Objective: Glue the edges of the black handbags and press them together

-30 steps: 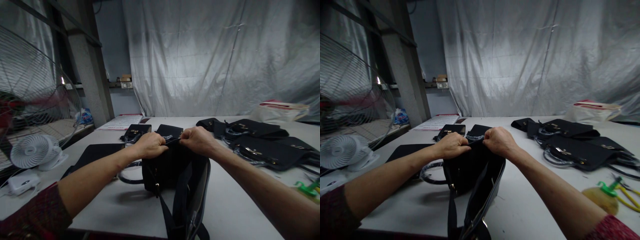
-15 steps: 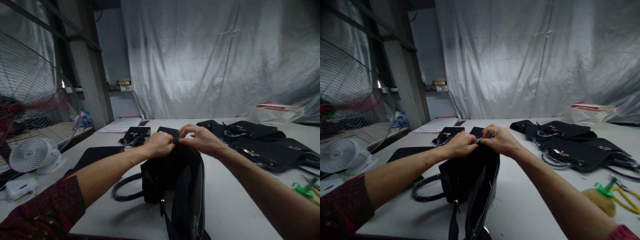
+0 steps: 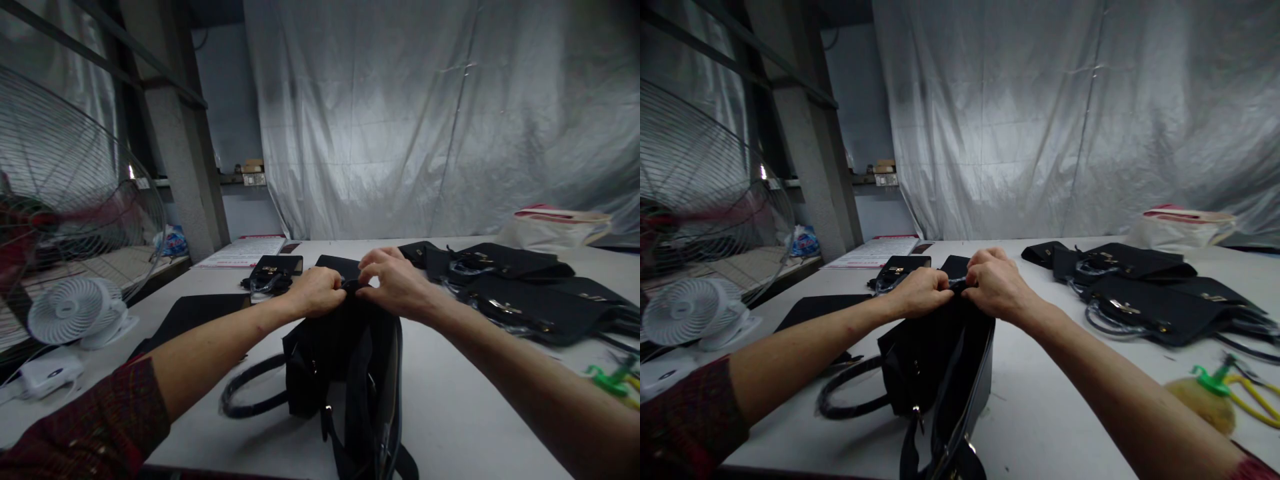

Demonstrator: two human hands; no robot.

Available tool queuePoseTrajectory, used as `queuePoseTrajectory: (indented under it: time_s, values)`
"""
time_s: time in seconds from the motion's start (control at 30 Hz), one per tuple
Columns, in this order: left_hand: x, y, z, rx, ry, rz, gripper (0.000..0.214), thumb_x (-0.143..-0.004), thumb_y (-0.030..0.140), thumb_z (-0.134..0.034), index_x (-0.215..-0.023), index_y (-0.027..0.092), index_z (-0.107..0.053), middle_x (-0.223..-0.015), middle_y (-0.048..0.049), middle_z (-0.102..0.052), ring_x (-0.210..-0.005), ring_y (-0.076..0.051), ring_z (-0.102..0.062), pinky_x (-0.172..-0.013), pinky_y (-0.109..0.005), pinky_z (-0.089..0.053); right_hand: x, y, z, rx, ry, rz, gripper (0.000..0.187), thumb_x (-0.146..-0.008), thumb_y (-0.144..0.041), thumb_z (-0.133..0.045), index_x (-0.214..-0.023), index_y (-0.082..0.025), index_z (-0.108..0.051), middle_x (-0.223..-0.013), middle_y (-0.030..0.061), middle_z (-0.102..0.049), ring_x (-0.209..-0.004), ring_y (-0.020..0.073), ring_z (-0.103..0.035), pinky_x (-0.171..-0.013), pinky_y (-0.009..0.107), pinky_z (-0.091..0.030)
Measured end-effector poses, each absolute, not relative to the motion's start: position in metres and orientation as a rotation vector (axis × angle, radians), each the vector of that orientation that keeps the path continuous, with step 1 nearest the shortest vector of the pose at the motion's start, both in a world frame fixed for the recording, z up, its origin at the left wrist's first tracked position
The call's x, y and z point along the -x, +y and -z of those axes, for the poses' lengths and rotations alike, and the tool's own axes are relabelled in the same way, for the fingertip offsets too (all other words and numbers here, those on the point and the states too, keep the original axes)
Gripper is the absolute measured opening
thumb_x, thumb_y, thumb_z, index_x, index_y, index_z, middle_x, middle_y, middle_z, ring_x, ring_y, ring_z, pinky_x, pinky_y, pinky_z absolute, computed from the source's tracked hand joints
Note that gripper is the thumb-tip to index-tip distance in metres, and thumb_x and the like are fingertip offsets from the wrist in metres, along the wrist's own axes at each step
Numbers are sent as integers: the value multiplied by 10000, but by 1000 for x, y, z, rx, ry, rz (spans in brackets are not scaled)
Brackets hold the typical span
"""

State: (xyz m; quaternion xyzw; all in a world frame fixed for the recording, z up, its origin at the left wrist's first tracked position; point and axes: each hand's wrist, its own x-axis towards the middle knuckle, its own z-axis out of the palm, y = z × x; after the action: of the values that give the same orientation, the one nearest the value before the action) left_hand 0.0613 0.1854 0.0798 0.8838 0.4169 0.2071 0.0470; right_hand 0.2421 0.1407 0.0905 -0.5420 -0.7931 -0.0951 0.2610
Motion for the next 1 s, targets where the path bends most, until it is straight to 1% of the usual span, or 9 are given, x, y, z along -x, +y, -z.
queuePoseTrajectory:
  time_s: [0.13,0.33,0.4,0.5,0.57,0.73,0.9,1.0]
  values:
    - [-60,184,-80,-2676,1251,-620,164,-736,282,-532,-665,174,-633,-641,-7,-619,-621,-144,-544,-544,-244,-329,-236,146,-91,1539,-2185,306,51,-687,-201,-749,-716,-233,-723,-1028,44,-653,-1123,299,-451,-850,422,-410]
    - [-61,186,-79,-2646,1250,-628,172,-737,281,-532,-673,172,-649,-644,-10,-627,-625,-149,-557,-547,-245,-345,-235,148,-92,1513,-2220,293,142,-676,-86,-666,-635,-220,-692,-937,29,-676,-1054,269,-481,-849,398,-383]
    - [-61,186,-79,-2647,1247,-631,185,-741,288,-536,-724,174,-681,-676,-17,-650,-654,-159,-576,-566,-248,-362,-236,149,-91,1485,-2236,293,152,-679,-81,-649,-615,-216,-676,-923,23,-678,-1047,256,-483,-853,380,-381]
    - [-60,186,-80,-2662,1192,-622,241,-760,294,-542,-876,196,-730,-749,-21,-688,-704,-168,-599,-607,-250,-390,-238,152,-89,1477,-2215,299,146,-696,-89,-631,-616,-209,-657,-908,18,-680,-1031,242,-490,-860,363,-381]
    - [-60,183,-81,-2665,1150,-599,270,-776,287,-535,-935,212,-741,-776,-21,-702,-719,-167,-608,-621,-247,-400,-239,154,-87,1499,-2182,302,129,-706,-105,-629,-626,-204,-649,-890,21,-681,-1017,244,-497,-854,360,-384]
    - [-58,180,-83,-2674,1091,-590,268,-790,262,-511,-906,203,-746,-775,-22,-707,-728,-163,-617,-622,-244,-402,-239,156,-86,1557,-2144,297,124,-710,-119,-622,-619,-203,-635,-859,16,-686,-998,243,-520,-819,343,-387]
    - [-60,186,-82,-2646,1022,-589,264,-772,275,-530,-916,189,-734,-771,-13,-695,-746,-158,-610,-661,-240,-421,-239,155,-88,1611,-2131,276,102,-717,-128,-617,-651,-198,-652,-814,27,-679,-932,226,-556,-779,315,-397]
    - [-66,192,-81,-2566,1044,-565,230,-739,282,-562,-868,179,-722,-754,-9,-679,-713,-149,-595,-604,-223,-414,-239,157,-88,1628,-2116,250,96,-715,-137,-619,-649,-196,-657,-815,38,-680,-929,233,-566,-773,317,-404]
